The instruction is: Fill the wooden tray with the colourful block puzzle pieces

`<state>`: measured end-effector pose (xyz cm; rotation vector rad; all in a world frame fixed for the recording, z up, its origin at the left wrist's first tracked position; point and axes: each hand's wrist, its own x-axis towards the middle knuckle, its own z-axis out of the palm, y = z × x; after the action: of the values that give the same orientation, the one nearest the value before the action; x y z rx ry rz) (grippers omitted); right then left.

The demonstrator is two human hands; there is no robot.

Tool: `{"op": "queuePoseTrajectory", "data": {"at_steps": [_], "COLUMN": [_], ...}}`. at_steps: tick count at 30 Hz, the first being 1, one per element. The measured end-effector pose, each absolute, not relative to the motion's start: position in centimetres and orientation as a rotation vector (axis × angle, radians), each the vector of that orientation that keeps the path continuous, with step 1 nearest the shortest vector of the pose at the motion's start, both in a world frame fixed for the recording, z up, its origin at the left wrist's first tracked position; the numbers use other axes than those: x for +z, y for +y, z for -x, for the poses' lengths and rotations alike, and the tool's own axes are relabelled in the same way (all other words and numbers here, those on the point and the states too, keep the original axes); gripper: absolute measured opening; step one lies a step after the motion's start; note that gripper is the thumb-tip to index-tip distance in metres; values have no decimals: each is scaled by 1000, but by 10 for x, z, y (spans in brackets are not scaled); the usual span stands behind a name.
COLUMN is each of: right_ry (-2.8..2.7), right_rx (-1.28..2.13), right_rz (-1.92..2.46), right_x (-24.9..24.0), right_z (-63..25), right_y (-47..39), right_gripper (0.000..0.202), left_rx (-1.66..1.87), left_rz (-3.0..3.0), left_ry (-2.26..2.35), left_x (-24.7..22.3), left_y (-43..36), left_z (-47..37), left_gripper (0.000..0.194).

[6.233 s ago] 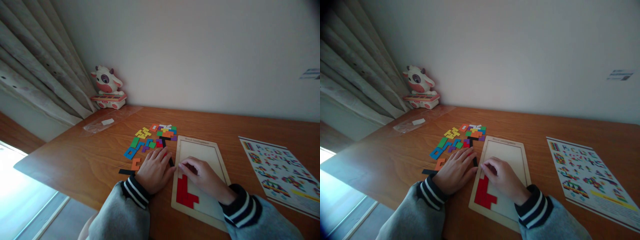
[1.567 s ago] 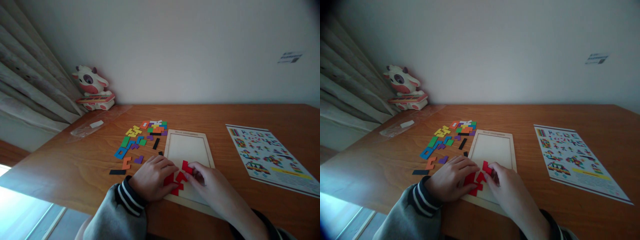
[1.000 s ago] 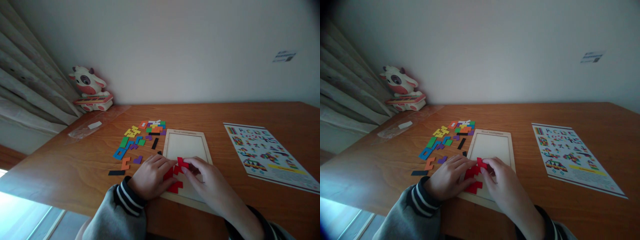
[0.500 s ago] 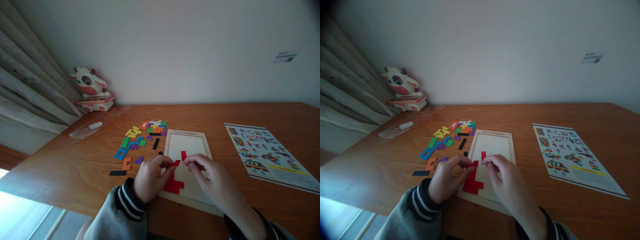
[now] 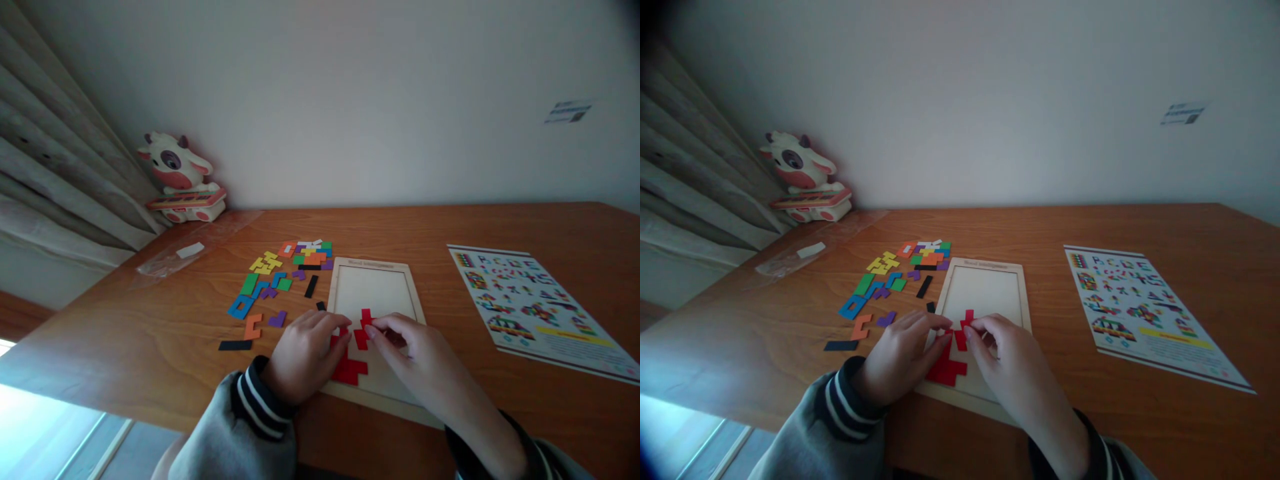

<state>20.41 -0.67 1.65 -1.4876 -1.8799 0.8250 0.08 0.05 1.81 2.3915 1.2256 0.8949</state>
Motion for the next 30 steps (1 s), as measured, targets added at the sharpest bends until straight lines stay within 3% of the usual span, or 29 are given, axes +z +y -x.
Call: {"op": "queuePoseTrajectory", "data": {"at_steps": [3,7,9,14,19,30], "right_ry": [-1917,-1941,-1940,-1941,-2012,-2152], "right_rx": [799,778,768,757,610,433], "right_rz": [1552,1601,1621,1629,1653,1445], "right_x": [12,11,10,7,3,-2], "right_z": [-203,-200,-198,-194,-191,-191], "right_y": [-7,-8,-8,-10,-10,-13], "right_gripper": [27,25,25,28,15,30], "left_rx": [746,655,633,584,609,620], "left_rz": [-2535,-2617,-2617,-2591,-2615,-2637], "left_ry": [1123,1046,1059,1109,1107,1033], "left_x": [18,15,14,12,11,10], "left_y": [1,0,1,2,3,3], "left_z": [0,0,0,-1,0,1], "left_gripper": [16,44,49,41,30,21]}}
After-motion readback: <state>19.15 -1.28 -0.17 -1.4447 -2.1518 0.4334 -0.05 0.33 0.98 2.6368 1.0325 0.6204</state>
